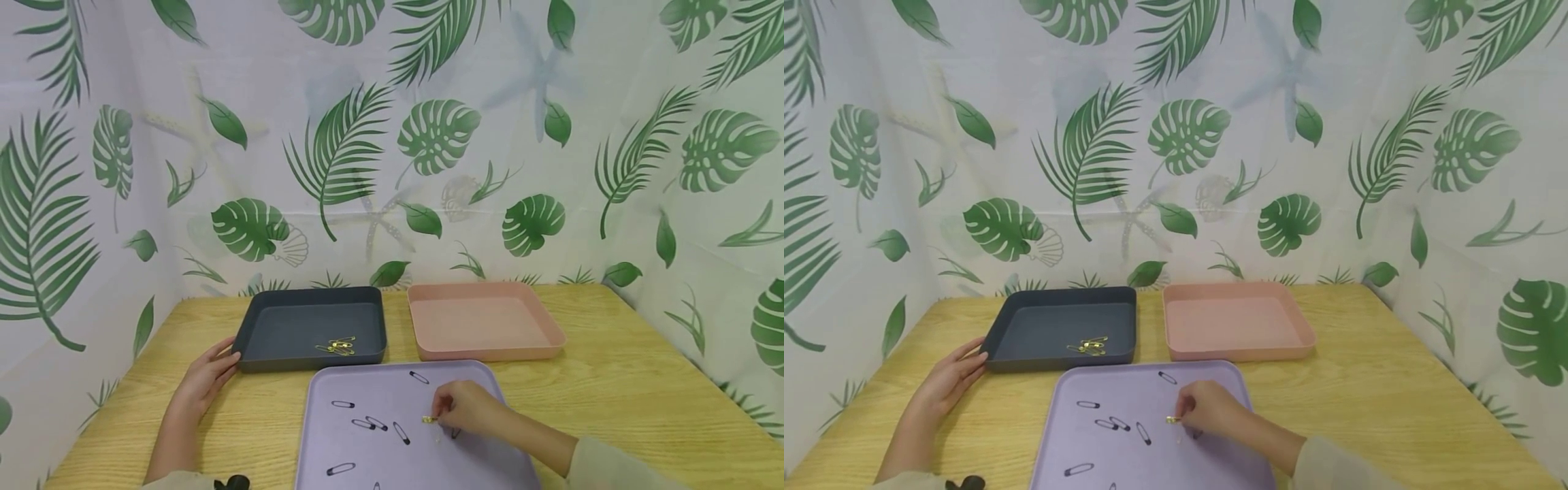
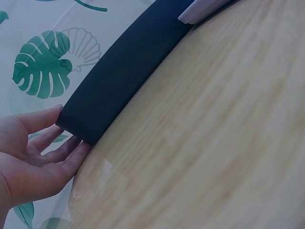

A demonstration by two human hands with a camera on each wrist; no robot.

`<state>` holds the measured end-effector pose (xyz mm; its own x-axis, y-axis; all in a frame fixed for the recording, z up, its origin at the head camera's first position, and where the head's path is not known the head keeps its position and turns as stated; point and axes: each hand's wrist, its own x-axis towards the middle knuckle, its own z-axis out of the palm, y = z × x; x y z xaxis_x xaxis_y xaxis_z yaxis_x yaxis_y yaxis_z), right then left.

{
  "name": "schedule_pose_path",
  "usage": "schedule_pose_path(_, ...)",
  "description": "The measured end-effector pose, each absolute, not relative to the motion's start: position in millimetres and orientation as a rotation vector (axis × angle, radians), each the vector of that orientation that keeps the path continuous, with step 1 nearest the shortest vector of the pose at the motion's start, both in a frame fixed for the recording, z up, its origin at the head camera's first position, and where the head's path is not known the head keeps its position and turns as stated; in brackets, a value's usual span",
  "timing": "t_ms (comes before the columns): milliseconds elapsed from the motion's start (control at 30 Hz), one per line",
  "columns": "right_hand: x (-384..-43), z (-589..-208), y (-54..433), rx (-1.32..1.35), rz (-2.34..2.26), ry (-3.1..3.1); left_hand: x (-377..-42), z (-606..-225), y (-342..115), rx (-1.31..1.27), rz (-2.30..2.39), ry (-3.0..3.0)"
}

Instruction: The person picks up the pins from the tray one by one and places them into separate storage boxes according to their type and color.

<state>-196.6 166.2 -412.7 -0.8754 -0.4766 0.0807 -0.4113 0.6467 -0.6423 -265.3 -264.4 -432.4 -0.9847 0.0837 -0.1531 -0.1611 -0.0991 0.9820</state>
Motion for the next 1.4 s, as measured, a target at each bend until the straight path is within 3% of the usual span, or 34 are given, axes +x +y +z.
schedule_pose_path(833,-197.9,-393.7,173.2,-0.836,-0.987,2.841,-269.2,-436.7,-265.5,-0.077,2.224,2.003)
schedule_pose_path(1400,-201.1,-406.5,173.5,-0.763,-1.059,2.730,-268.7,-435.0,-265.6,-0.085,2.240,1.990)
